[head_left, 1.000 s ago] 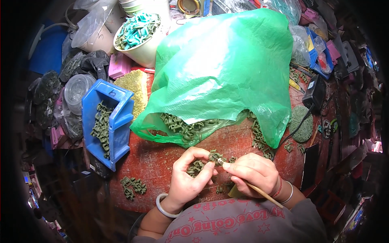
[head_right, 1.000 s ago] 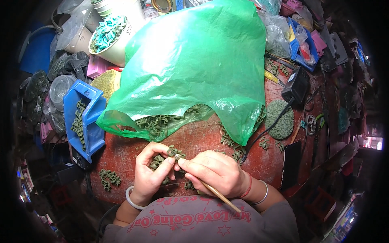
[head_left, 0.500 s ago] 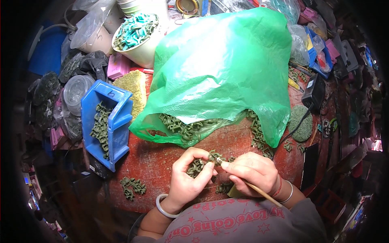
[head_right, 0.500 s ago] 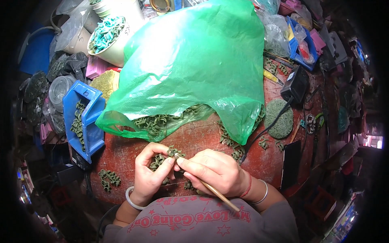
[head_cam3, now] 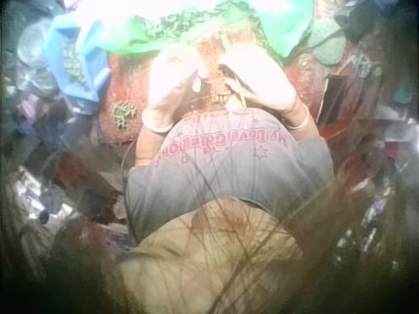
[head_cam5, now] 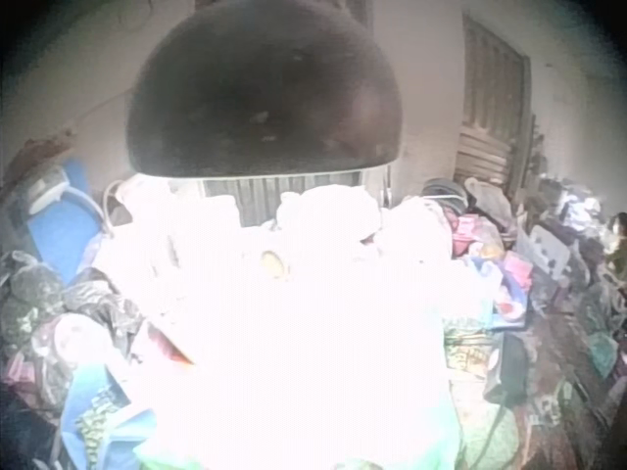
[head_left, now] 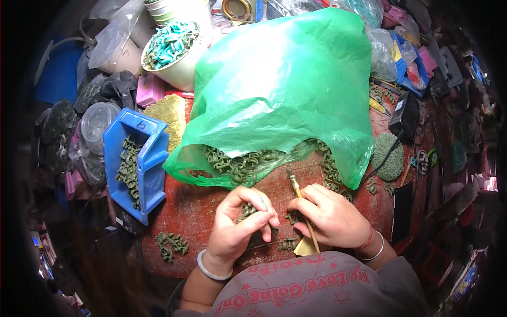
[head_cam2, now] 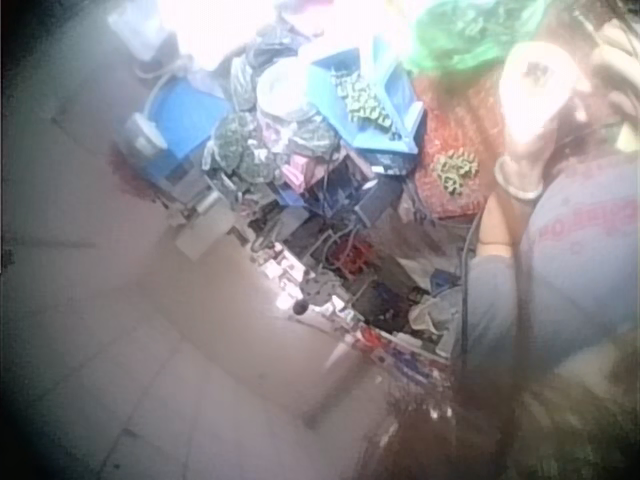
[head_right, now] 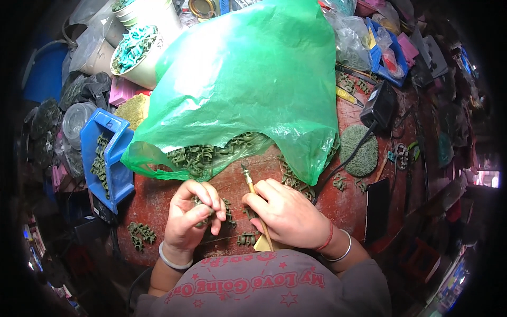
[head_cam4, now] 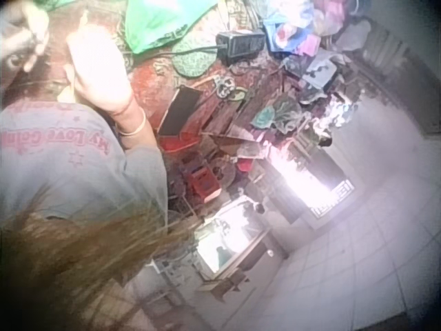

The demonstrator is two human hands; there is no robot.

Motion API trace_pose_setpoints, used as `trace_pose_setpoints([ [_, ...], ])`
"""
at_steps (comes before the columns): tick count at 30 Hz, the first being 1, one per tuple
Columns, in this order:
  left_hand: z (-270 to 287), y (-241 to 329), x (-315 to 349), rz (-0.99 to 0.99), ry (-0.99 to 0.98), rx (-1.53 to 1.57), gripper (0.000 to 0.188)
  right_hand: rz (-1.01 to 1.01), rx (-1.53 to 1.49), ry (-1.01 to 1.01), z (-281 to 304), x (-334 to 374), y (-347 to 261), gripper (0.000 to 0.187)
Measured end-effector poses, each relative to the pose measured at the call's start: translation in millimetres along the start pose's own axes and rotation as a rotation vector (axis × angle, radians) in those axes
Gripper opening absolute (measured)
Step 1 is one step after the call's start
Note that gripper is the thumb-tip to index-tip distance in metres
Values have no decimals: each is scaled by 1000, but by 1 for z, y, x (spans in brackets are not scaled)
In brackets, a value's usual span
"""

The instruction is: The person picks up and assembles small green plastic parts by hand on a wooden table, using a thin wooden tool to push and position the pieces together.

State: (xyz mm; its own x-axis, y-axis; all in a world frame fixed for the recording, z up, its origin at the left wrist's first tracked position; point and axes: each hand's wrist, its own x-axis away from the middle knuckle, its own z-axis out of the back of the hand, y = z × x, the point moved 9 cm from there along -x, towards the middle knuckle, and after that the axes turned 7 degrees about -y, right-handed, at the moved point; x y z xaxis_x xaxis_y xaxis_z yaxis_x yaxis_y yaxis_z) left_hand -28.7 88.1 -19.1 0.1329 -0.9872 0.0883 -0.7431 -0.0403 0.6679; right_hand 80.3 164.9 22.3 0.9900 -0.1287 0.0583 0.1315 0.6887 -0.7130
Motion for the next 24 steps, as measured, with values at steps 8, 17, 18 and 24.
trace_pose_setpoints([
  [8,-24,13,-1,-91,102,-1270,18,18,23,144,9,-6,0,36],
  [17,-29,19,0,-181,121,-1335,16,26,39,211,7,-9,3,35],
  [18,-27,20,0,-177,137,-1298,15,54,-1,239,9,-9,2,36],
  [24,-10,15,2,-86,138,-969,18,186,-195,354,28,-2,-15,37],
])
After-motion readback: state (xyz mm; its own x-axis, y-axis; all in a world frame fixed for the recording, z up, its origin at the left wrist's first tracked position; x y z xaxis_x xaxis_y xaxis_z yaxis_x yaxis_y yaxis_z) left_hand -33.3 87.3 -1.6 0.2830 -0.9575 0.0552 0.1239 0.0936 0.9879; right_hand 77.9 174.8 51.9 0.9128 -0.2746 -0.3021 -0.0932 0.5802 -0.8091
